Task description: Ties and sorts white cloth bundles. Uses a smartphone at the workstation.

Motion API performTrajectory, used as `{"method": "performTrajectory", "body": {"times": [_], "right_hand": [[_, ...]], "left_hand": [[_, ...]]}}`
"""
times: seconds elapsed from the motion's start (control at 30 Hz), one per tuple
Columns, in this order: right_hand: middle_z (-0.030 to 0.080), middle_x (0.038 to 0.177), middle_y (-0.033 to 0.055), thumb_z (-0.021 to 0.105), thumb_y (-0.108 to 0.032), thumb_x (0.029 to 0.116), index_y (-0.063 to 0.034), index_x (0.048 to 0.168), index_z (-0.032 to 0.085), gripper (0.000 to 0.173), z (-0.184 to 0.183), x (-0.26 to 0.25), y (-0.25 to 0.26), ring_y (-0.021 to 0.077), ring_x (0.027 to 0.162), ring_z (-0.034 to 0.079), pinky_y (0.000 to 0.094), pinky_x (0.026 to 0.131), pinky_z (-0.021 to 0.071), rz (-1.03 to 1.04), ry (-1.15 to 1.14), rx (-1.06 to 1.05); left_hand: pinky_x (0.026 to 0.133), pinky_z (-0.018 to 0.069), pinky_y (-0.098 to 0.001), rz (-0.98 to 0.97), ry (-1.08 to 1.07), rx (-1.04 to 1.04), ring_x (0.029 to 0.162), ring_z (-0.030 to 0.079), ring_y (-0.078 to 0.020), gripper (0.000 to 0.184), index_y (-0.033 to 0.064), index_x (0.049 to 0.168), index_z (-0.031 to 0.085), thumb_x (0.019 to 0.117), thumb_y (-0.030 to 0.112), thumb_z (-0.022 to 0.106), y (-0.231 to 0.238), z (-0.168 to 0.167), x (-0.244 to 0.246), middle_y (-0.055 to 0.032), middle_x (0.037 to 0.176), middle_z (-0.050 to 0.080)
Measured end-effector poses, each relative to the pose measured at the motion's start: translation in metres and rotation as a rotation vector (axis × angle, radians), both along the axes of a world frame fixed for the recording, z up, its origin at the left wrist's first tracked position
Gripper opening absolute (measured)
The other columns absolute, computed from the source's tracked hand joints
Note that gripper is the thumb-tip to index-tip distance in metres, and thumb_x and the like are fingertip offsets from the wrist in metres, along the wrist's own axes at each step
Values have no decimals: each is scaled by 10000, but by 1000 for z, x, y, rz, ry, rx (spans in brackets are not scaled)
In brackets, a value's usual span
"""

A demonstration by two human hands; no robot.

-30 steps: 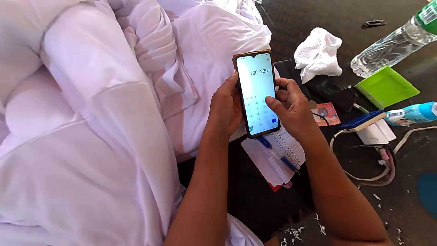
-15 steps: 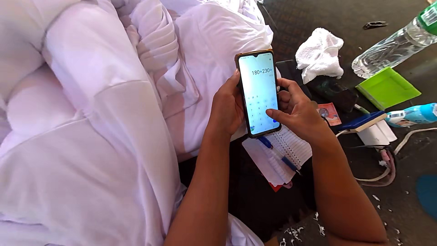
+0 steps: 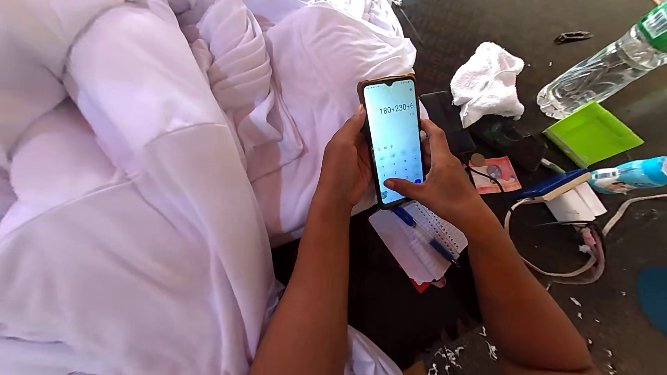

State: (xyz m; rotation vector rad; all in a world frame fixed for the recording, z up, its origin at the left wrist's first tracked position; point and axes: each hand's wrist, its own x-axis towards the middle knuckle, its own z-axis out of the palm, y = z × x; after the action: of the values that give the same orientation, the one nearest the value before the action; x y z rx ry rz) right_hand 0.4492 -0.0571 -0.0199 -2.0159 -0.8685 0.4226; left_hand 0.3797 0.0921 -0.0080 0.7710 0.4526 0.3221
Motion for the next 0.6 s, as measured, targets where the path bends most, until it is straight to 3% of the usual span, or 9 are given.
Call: {"method": "performTrajectory", "body": {"times": [0.4,0.6], "right_hand": [[675,1158,87,727,-338,939,-115,1574,283,806,0,6,-5,123,963,703,287,796,601,35,23,55],[697,1125,62,661,-260,990,-126,1561,317,680,2,10,-8,92,911,716,250,762,607,64,90,100]], "left_hand": [[860,606,-340,0,-15,-12,980,720,-158,440,84,1274,545,1130,348,224,0,-2,0,-77,1069,706],[864,605,-335,14,-5,-15,982,720,-151,420,87,1259,551,1131,340,241,0,-1,0,-70,1062,708]]}}
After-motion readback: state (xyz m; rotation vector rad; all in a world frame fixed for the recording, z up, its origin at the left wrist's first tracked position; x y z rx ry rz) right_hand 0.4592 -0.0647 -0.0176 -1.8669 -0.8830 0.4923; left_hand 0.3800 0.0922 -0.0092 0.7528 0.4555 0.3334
